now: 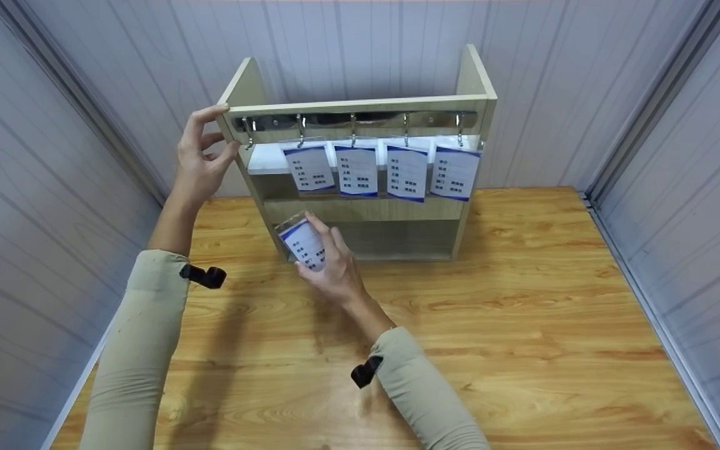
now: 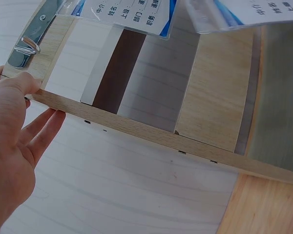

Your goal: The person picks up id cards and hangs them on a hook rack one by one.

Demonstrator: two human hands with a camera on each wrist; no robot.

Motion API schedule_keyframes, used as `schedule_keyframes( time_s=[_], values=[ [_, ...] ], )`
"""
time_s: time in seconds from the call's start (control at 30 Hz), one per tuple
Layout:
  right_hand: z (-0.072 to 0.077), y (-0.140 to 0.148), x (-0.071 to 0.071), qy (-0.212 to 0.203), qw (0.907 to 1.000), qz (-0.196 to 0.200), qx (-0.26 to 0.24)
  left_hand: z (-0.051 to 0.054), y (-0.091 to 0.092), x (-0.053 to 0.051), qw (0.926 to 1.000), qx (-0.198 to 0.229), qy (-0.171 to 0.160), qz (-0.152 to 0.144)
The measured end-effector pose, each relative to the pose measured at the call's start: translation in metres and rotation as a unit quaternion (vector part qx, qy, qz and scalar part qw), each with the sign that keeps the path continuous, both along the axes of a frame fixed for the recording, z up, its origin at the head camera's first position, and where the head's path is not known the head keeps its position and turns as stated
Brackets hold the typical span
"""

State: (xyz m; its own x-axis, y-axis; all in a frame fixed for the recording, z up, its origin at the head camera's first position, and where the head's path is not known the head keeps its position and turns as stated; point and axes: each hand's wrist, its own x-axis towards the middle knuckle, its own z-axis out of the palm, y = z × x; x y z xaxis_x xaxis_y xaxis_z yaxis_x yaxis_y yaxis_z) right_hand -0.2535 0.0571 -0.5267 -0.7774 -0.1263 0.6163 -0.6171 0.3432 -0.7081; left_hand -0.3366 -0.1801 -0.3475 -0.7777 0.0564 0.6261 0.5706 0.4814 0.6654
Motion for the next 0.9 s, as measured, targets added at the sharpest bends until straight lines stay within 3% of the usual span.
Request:
schedule_keyframes(
  time_s=[0.4,0.9],
  values=[
    [0.035,-0.005,-0.009,0.047,0.9989,0.002,-0.003,0.000,0.001,-0.001,1.0000,0.002,0.000,0.001],
    [0.074,-0.014,-0.018,0.060,0.9981,0.002,0.016,0.001,-0.001,0.000,1.0000,0.001,-0.002,-0.001]
  ],
)
